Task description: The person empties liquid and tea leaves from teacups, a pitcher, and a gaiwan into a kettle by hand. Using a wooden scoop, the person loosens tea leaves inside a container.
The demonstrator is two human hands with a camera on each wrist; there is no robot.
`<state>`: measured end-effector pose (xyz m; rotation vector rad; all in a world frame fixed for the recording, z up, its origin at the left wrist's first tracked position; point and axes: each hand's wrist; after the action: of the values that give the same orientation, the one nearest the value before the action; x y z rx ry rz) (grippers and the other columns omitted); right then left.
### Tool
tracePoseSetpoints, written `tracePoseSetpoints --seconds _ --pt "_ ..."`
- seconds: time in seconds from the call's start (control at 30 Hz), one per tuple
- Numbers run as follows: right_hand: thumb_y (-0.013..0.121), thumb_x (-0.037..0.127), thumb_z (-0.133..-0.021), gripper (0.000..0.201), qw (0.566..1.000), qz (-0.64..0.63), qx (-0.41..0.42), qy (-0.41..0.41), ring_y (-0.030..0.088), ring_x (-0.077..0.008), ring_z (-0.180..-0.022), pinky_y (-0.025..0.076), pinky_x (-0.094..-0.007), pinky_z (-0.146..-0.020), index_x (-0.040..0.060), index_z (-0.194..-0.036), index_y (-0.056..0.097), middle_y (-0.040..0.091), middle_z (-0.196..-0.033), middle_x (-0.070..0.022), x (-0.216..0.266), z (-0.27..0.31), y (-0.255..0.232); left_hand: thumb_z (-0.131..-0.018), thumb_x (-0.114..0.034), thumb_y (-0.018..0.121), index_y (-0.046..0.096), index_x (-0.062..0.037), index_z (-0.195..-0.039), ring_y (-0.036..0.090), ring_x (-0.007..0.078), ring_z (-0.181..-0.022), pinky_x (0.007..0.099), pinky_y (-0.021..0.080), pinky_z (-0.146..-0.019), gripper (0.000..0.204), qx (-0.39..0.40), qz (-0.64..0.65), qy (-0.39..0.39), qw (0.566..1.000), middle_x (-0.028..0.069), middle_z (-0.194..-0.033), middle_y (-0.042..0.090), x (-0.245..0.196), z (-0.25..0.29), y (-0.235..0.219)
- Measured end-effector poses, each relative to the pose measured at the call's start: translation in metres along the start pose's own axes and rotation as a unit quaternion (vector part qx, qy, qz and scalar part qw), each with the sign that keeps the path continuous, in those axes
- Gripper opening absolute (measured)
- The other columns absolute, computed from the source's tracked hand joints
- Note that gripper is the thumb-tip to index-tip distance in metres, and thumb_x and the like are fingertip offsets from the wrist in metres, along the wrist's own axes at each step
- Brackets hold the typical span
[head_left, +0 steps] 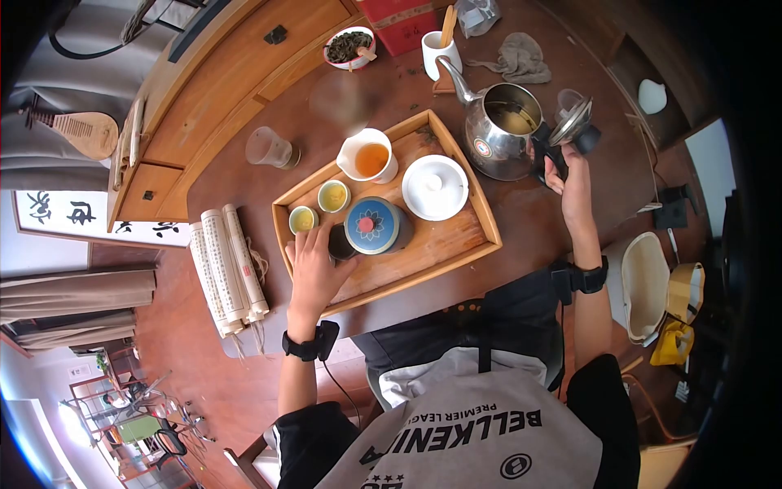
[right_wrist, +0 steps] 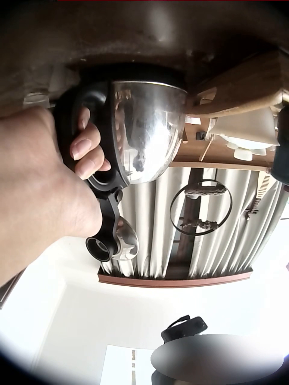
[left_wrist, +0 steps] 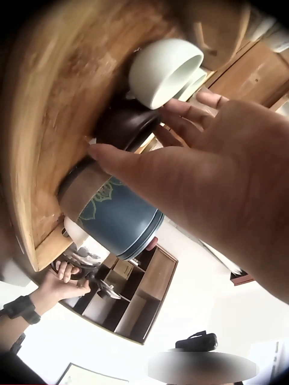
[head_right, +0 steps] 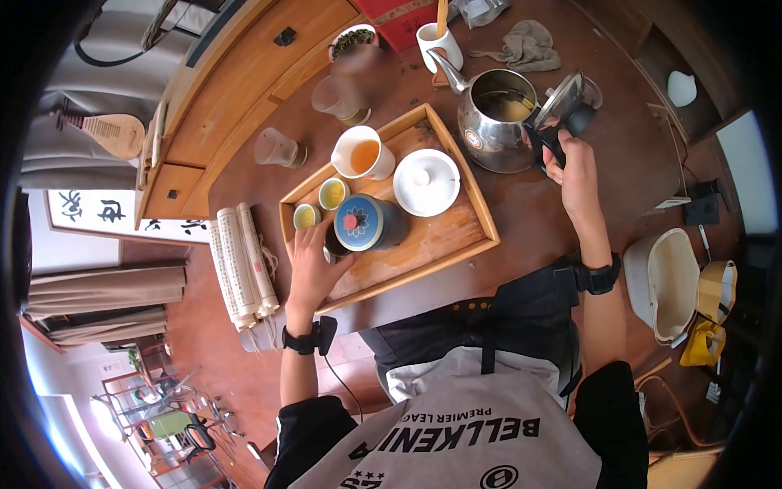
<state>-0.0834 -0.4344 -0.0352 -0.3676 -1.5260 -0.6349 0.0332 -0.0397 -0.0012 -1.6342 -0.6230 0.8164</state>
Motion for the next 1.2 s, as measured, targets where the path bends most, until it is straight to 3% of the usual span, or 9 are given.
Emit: tracePoseSetpoints --seconds 0.23,0.43,0.5,0.7,0.87,0.9,1.03,1.1,1.2 --pt "0.039 0.029 -0.099 0.038 1.0 -0.011 -0.006 0.003 0.032 -0.0041 -0.048 0.024 -0.0224 -0.045 -0.0014 -0.085 0.058 0.048 -0.065 -0.0001 0.001 0.001 0.002 -0.064 -0.03 0.084 0.061 -0.0051 -0.12 0.055 0.0283 -0.101 0.0383 0.037 -0.086 0.065 0.022 0.013 -0.01 1.0 0.0124 -0.099 0.061 0.0 -0.005 -0.002" --pt "0.039 0.029 -0.1 0.039 0.999 -0.012 0.036 -0.006 0.031 -0.0035 -0.048 0.023 -0.0217 -0.045 -0.002 -0.086 0.059 0.046 -0.063 0.0013 -0.009 -0.004 -0.008 -0.062 -0.024 0.085 0.062 -0.0033 -0.114 0.059 0.0296 -0.094 0.04 0.041 -0.086 0.06 -0.038 0.033 0.021 0.999 0.0136 -0.099 0.063 0.005 -0.007 -0.012" --pt "0.039 0.029 -0.1 0.039 1.0 -0.013 0.005 -0.01 0.03 -0.0034 -0.047 0.022 -0.0217 -0.045 -0.001 -0.082 0.057 0.043 -0.06 0.0023 0.0 0.001 0.004 -0.063 -0.026 0.085 0.06 -0.0036 -0.114 0.059 0.0314 -0.099 0.041 0.039 -0.091 0.061 -0.013 0.081 -0.032 0.996 0.0136 -0.102 0.063 0.008 -0.01 -0.02" --pt "0.04 0.029 -0.099 0.04 1.0 -0.005 -0.005 -0.017 0.028 -0.0034 -0.046 0.02 -0.0233 -0.045 0.0017 -0.073 0.053 0.036 -0.053 0.0049 -0.01 -0.002 -0.003 -0.065 -0.018 0.085 0.061 0.001 -0.109 0.068 0.0344 -0.087 0.04 0.051 -0.083 0.054 -0.06 0.128 -0.003 0.99 0.0168 -0.091 0.069 0.008 -0.029 -0.049" --pt "0.041 0.029 -0.099 0.039 1.0 -0.01 -0.003 -0.018 0.027 -0.0037 -0.045 0.02 -0.0248 -0.045 0.0024 -0.072 0.052 0.035 -0.052 0.0056 -0.013 -0.003 -0.005 -0.067 -0.017 0.083 0.06 0.0005 -0.111 0.068 0.0279 -0.093 0.0365 0.051 -0.085 0.053 -0.052 0.12 -0.004 0.991 0.016 -0.098 0.07 0.008 -0.045 -0.068" --pt "0.041 0.029 -0.099 0.039 1.0 -0.005 -0.001 -0.017 0.027 -0.0037 -0.045 0.02 -0.0248 -0.045 0.0025 -0.072 0.052 0.034 -0.052 0.0058 -0.013 -0.003 -0.005 -0.069 -0.015 0.082 0.059 0.0001 -0.115 0.069 0.0231 -0.097 0.0334 0.052 -0.086 0.054 -0.033 0.131 -0.005 0.991 0.0151 -0.102 0.07 0.005 -0.049 -0.073" --pt "0.041 0.028 -0.098 0.039 1.0 -0.001 0.007 -0.017 0.027 -0.0036 -0.045 0.019 -0.0249 -0.045 0.0024 -0.071 0.052 0.033 -0.052 0.0063 -0.009 -0.001 -0.004 -0.069 -0.015 0.082 0.06 -0.0004 -0.114 0.07 0.0227 -0.095 0.0331 0.052 -0.085 0.052 -0.041 0.093 0.039 0.994 0.0144 -0.1 0.071 -0.009 -0.07 -0.085" --pt "0.042 0.028 -0.098 0.038 1.0 -0.001 0.002 -0.017 0.027 -0.0034 -0.046 0.019 -0.0249 -0.046 0.0022 -0.071 0.052 0.034 -0.052 0.0061 -0.008 0.0 -0.003 -0.065 -0.02 0.084 0.062 -0.0023 -0.106 0.067 0.0298 -0.092 0.0383 0.049 -0.086 0.05 -0.056 0.106 0.051 0.992 0.0137 -0.095 0.07 -0.02 -0.08 -0.088" --pt "0.043 0.026 -0.097 0.038 1.0 -0.005 0.0 -0.013 0.028 -0.0031 -0.047 0.02 -0.0247 -0.046 0.0019 -0.07 0.052 0.035 -0.054 0.0057 -0.004 0.002 0.0 -0.065 -0.021 0.083 0.062 -0.0029 -0.106 0.067 0.0286 -0.092 0.0381 0.049 -0.087 0.05 -0.031 0.161 0.066 0.984 0.0134 -0.095 0.07 -0.043 -0.098 -0.094"
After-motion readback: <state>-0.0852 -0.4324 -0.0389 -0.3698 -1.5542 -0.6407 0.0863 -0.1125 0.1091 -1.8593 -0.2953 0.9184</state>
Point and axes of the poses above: each hand's wrist, its own z-axis away from the middle knuckle, its own y-axis out of the palm, x = y × z
